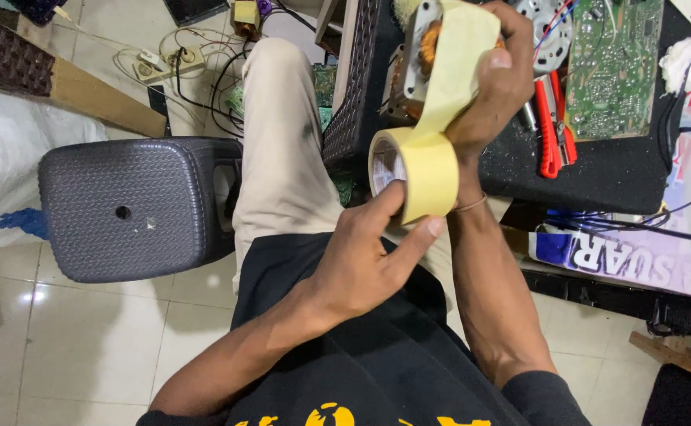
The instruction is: A person is wrapping yellow adhesive tape around the copper windings of a transformer core to secure them, using a utility knife to cut the tape.
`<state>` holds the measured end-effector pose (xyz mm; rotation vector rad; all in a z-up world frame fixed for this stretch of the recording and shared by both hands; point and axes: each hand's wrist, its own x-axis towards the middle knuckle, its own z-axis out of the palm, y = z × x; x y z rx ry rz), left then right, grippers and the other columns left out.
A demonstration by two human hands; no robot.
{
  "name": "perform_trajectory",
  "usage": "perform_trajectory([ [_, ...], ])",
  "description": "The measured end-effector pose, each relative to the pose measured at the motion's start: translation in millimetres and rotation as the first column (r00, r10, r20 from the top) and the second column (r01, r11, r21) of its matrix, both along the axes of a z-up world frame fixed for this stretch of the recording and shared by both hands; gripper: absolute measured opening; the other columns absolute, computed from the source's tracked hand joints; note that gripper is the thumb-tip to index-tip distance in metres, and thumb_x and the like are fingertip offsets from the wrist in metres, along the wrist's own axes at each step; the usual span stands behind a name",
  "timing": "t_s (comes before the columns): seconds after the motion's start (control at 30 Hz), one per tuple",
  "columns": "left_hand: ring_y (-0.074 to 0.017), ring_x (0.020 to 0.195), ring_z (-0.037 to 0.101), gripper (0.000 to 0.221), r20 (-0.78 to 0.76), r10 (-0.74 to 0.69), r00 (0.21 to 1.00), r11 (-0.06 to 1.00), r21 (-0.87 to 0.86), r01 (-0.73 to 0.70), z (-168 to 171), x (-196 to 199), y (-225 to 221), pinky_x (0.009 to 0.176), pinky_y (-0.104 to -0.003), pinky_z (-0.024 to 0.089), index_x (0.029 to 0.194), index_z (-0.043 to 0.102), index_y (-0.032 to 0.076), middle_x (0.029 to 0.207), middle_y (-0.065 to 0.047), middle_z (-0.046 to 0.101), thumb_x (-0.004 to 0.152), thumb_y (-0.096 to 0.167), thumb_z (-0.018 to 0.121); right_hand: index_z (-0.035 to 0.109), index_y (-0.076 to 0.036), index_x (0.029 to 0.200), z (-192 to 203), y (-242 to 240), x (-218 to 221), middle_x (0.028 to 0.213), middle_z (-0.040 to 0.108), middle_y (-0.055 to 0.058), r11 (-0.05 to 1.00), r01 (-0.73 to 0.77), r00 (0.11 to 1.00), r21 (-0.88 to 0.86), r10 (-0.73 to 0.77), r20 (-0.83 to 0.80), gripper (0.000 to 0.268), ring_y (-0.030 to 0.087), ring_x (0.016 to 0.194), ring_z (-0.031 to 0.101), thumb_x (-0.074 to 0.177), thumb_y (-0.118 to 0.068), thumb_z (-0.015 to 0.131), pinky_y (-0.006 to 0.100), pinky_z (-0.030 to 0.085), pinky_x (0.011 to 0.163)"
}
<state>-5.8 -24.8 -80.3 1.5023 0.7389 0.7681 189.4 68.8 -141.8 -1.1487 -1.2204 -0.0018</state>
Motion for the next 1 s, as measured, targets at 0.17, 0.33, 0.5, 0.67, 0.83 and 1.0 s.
perform_trajectory([
  [0.17,-0.0287,0.09,0.062,0.022,0.032,0.025,0.999,0.961,0.275,-0.032,3.8,-1.4,3.5,0.098,-0.044,0.043,0.102,0.053,0.001,0.095,-0.012,0.063,0.103,0.023,0.055,0.061,-0.005,0.112,16.5,-1.5,-11.7,0.092,0.061,0.011,0.995,-0.047,0.996,0.087,0.053,-0.069,0.053,0.023,0.078,0.056,0.108,-0.053,0.039,0.037,0.044,0.068],
  [0.33,-0.031,0.07,0.056,0.025,0.032,0.119,0.992,0.876,0.466,-0.12,20.5,1.0,5.6,0.072,-0.041,0.045,0.087,0.049,0.001,0.073,-0.011,0.052,0.104,0.017,0.056,0.069,-0.003,0.111,30.1,-8.8,-18.7,0.094,0.064,0.011,0.997,-0.039,0.951,0.059,0.055,-0.305,0.051,0.023,0.081,0.057,0.105,-0.048,0.045,0.037,0.043,0.07],
  [0.5,-0.0269,0.052,0.054,0.029,-0.068,0.209,0.976,0.809,0.573,-0.133,35.7,4.5,-0.1,0.056,-0.04,0.045,0.083,0.052,0.005,0.06,-0.007,0.054,0.103,0.024,0.062,0.066,-0.007,0.109,43.7,-12.1,-8.7,0.096,0.06,0.008,0.986,-0.093,0.876,0.139,0.147,-0.46,0.039,0.024,0.085,0.056,0.103,-0.038,0.044,0.041,0.045,0.072],
  [0.67,-0.0283,0.051,0.052,0.029,-0.153,0.229,0.961,0.82,0.562,-0.106,34.1,11.3,-5.8,0.046,-0.041,0.037,0.086,0.052,0.007,0.061,-0.009,0.054,0.103,0.028,0.061,0.06,-0.004,0.114,54.6,-31.1,13.6,0.091,0.05,0.006,0.998,-0.062,0.915,-0.014,0.052,-0.4,0.038,0.017,0.075,0.043,0.106,-0.036,0.039,0.035,0.037,0.066],
  [0.83,-0.0336,0.046,0.053,0.031,-0.245,0.272,0.931,0.838,0.536,-0.104,30.6,17.1,-12.1,0.04,-0.045,0.036,0.084,0.054,0.009,0.059,-0.012,0.056,0.102,0.033,0.063,0.049,-0.012,0.092,58.5,-46.9,16.6,0.082,0.048,0.001,0.989,-0.066,0.853,-0.13,-0.012,-0.522,0.025,0.014,0.07,0.049,0.103,-0.034,0.042,0.031,0.045,0.061],
  [1.0,-0.0457,0.049,0.06,0.034,-0.438,0.32,0.84,0.865,0.498,-0.069,31.9,21.0,-14.7,0.039,-0.055,0.038,0.086,0.059,0.011,0.058,-0.014,0.062,0.099,0.042,0.064,0.038,-0.009,0.087,68.1,-54.6,5.7,0.088,0.044,0.008,0.99,-0.139,0.805,-0.023,0.099,-0.585,0.018,0.022,0.072,0.052,0.104,-0.015,0.042,0.043,0.062,0.065],
])
